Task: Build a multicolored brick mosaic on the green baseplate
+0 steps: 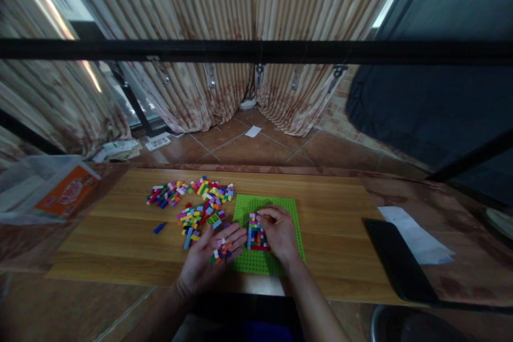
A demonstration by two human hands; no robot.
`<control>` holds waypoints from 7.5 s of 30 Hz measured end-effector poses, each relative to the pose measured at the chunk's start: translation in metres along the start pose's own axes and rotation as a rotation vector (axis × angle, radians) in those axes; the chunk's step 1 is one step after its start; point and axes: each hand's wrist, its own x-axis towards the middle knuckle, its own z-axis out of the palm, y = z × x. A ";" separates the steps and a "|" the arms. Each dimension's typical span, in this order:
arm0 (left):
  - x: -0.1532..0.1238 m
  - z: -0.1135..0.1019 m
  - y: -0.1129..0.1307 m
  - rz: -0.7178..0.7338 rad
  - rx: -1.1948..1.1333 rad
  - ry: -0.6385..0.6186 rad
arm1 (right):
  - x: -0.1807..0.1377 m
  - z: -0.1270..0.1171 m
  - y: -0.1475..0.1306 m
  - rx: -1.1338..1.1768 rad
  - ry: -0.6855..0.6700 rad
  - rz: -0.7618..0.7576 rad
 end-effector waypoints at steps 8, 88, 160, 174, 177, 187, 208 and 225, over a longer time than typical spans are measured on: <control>0.002 -0.003 -0.001 0.002 -0.011 -0.006 | 0.003 -0.008 -0.007 -0.045 -0.110 -0.043; 0.003 -0.006 -0.002 -0.011 -0.032 -0.033 | -0.008 -0.014 -0.012 -0.259 -0.044 -0.197; 0.004 -0.004 -0.002 -0.024 0.025 0.039 | 0.021 0.000 -0.021 -0.181 -0.395 -0.126; 0.003 -0.003 -0.003 0.012 -0.035 -0.038 | -0.048 0.012 -0.061 -0.314 -0.300 -0.507; 0.002 -0.002 -0.002 -0.004 -0.051 -0.036 | -0.067 0.023 -0.058 -0.355 -0.324 -0.533; 0.002 -0.002 -0.001 -0.005 -0.046 -0.043 | -0.071 0.042 -0.051 -0.504 -0.244 -0.522; 0.003 -0.006 -0.003 0.006 -0.038 -0.033 | -0.029 -0.026 -0.023 -0.181 -0.002 -0.167; 0.002 -0.005 -0.003 0.002 -0.028 -0.010 | 0.001 -0.024 -0.035 -0.543 -0.268 -0.314</control>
